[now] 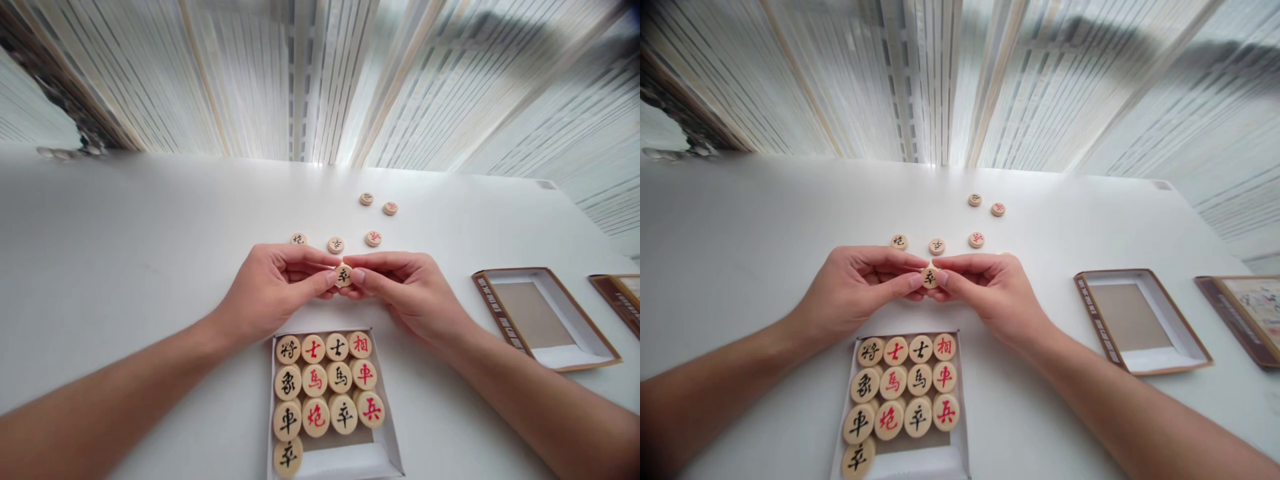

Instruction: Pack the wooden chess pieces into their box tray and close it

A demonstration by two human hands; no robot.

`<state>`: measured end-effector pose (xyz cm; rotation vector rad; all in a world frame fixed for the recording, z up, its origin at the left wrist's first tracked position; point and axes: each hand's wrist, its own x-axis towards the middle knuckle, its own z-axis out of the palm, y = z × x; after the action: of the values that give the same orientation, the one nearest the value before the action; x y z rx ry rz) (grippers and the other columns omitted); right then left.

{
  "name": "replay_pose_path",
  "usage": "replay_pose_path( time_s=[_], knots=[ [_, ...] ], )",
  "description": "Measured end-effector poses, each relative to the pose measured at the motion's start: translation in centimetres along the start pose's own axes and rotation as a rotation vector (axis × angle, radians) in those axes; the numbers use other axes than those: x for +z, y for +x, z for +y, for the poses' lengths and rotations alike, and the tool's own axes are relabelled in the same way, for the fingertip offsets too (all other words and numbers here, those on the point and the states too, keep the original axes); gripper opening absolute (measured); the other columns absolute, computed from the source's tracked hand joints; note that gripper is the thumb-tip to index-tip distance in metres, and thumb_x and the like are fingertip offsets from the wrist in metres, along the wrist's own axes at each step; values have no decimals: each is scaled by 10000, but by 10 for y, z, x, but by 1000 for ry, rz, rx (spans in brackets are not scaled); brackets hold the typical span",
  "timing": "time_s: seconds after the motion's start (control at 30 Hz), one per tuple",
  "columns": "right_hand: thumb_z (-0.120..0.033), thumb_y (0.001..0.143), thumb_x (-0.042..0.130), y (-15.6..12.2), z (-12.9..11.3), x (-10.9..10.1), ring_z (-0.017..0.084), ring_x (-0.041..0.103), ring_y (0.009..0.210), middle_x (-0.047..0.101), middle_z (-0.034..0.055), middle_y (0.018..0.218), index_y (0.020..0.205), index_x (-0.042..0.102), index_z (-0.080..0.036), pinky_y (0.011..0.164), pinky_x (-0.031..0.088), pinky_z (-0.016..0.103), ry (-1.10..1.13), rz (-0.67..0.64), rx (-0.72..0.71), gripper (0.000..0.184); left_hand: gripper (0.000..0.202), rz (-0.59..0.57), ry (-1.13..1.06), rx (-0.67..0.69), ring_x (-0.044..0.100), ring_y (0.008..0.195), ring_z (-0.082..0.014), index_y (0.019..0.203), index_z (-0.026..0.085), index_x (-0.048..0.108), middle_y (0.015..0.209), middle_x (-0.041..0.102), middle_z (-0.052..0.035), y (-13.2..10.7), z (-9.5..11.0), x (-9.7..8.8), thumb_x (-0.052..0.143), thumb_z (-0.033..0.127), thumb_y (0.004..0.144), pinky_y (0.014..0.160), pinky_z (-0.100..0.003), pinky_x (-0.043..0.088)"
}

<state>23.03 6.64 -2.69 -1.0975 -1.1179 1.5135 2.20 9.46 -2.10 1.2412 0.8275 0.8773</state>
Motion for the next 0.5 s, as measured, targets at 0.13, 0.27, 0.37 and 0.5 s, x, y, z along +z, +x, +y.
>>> replay_pose_path(
  time_s=[0.13,0.27,0.37,0.5],
  knots=[
    [-314,791,923,-1,-1,0,164,807,770,843,74,932,1017,860,-232,777,669,231,45,16,41,248,273,-21,-4,2,823,903,-199,1071,154,826,942,851,-55,-1,0,0,880,154,804,906,-263,667],
    [-269,790,920,0,0,-2,185,813,837,843,78,977,1079,848,-236,806,671,253,41,-50,41,300,309,-19,29,15,822,874,-208,1071,162,838,932,850,-55,-1,0,0,901,143,769,864,-269,678],
    [-236,763,934,0,0,-4,209,817,855,844,75,967,1141,830,-242,826,676,293,41,-105,38,392,347,-17,61,17,820,834,-203,1083,187,846,914,850,-46,-3,1,0,910,127,747,808,-252,682],
    [-234,688,976,-1,-1,-1,239,821,830,843,77,908,1065,843,-215,802,683,323,47,-109,61,400,321,-13,94,13,820,821,-206,1043,222,860,910,851,-31,-6,4,1,908,129,740,784,-253,687]
  ],
)
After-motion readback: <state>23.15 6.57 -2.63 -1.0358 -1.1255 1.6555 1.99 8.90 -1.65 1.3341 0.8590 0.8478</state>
